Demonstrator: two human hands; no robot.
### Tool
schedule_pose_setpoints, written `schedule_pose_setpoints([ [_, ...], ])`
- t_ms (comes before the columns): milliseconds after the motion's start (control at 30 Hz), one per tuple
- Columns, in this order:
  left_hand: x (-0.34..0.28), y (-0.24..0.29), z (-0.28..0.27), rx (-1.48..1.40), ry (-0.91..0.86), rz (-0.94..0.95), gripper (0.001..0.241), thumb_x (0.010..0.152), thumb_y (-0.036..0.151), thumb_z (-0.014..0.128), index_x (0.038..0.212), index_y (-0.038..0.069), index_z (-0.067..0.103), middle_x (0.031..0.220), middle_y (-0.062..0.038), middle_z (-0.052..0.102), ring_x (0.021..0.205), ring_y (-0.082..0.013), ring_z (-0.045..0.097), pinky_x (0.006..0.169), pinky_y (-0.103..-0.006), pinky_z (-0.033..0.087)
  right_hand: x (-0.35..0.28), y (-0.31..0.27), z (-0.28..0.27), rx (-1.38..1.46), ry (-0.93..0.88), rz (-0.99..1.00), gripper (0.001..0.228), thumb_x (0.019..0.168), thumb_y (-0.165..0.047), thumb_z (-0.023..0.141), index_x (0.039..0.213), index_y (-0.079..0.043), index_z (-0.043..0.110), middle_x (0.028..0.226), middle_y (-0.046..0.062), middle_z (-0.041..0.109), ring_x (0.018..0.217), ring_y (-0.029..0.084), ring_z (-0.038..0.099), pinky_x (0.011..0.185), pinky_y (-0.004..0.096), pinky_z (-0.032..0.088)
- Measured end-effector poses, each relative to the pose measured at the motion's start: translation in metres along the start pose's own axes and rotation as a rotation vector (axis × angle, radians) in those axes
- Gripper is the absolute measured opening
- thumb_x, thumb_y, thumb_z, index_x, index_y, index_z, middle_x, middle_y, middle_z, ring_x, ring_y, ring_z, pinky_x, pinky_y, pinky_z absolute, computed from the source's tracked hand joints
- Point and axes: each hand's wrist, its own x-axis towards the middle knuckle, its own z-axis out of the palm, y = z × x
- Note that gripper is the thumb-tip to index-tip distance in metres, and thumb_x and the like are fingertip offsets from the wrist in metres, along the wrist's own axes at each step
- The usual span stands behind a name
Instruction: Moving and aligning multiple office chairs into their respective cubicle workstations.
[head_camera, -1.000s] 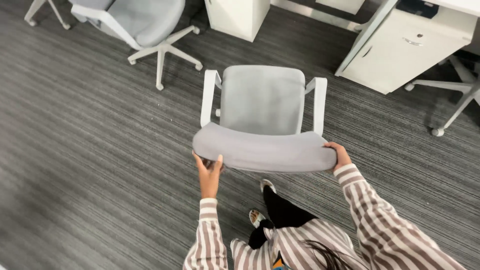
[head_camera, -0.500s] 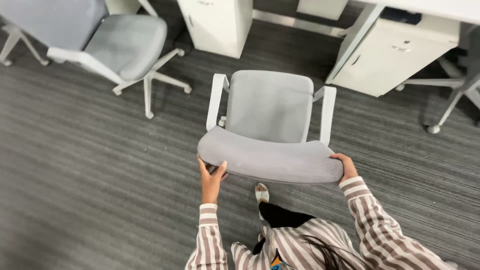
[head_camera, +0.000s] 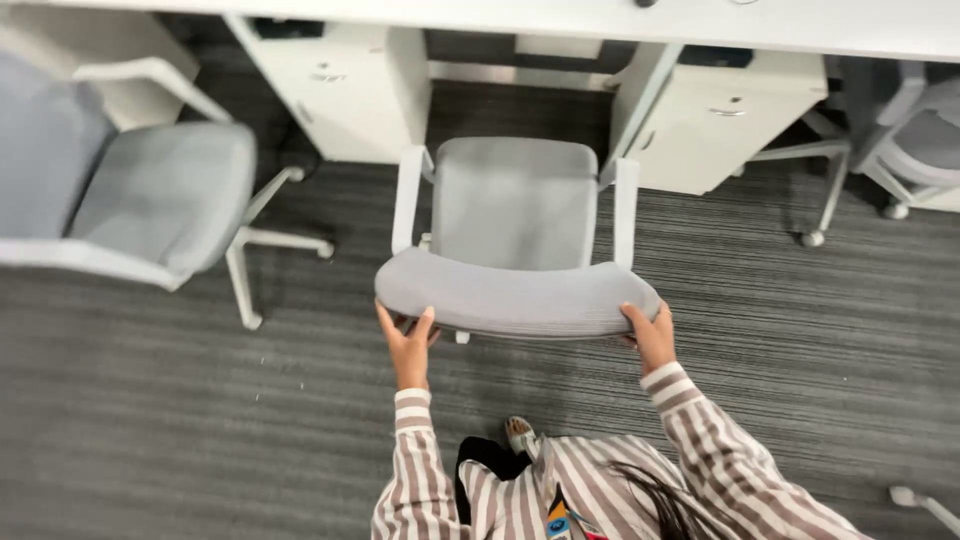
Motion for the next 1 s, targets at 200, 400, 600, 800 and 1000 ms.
schedule_pose_setpoints([
  [200,0.065,0.036,0.034,0.090,-0.050,-0.016,0.109,0.084,0.020,0.076,0.164,0.029,0.003,0.155,-0.022,0.035,0.136,-0.0329,0.050,0.095,-0.0459,0.061,0.062,-0.013,0.029,0.003,0.098,-0.040,0.066,0.085,-0.025,0.072,0.142,-0.008,0.043,0.124,0.010,0.058,0.101,0.020,0.062,0.068,0.034,0.058],
  [400,0.131,0.061,0.055,0.113,-0.183,-0.041,0.119,0.080,0.019,0.079,0.162,0.030,-0.007,0.158,-0.023,0.028,0.138,-0.0359,0.047,0.095,-0.0465,0.061,0.112,-0.043,0.058,-0.030,0.168,-0.081,0.066,0.086,-0.023,0.072,0.142,-0.003,0.043,0.127,0.013,0.055,0.101,0.024,0.064,0.066,0.034,0.059],
  [600,0.203,0.087,0.085,0.194,-0.268,-0.085,0.126,0.079,0.017,0.081,0.161,0.032,-0.013,0.163,-0.022,0.015,0.144,-0.0370,0.038,0.096,-0.0472,0.061,0.190,-0.041,0.080,-0.023,0.237,-0.164,0.067,0.085,-0.020,0.073,0.142,0.000,0.044,0.125,0.015,0.057,0.100,0.023,0.064,0.066,0.032,0.059],
  [800,0.258,0.107,0.119,0.154,-0.329,-0.115,0.126,0.077,0.019,0.081,0.160,0.032,-0.013,0.163,-0.022,0.016,0.142,-0.0392,0.041,0.092,-0.0472,0.063,0.237,-0.065,0.107,0.019,0.321,-0.274,0.054,0.086,-0.015,0.073,0.134,0.004,0.055,0.120,0.012,0.059,0.093,0.020,0.066,0.061,0.033,0.060],
  [1000,0.314,0.117,0.146,0.243,-0.344,-0.090,0.126,0.079,0.022,0.082,0.160,0.033,-0.015,0.162,-0.023,0.013,0.144,-0.0385,0.035,0.091,-0.0475,0.064,0.286,-0.094,0.129,0.088,0.333,-0.191,0.056,0.084,-0.017,0.072,0.134,0.000,0.052,0.114,0.013,0.064,0.086,0.020,0.066,0.056,0.034,0.059],
])
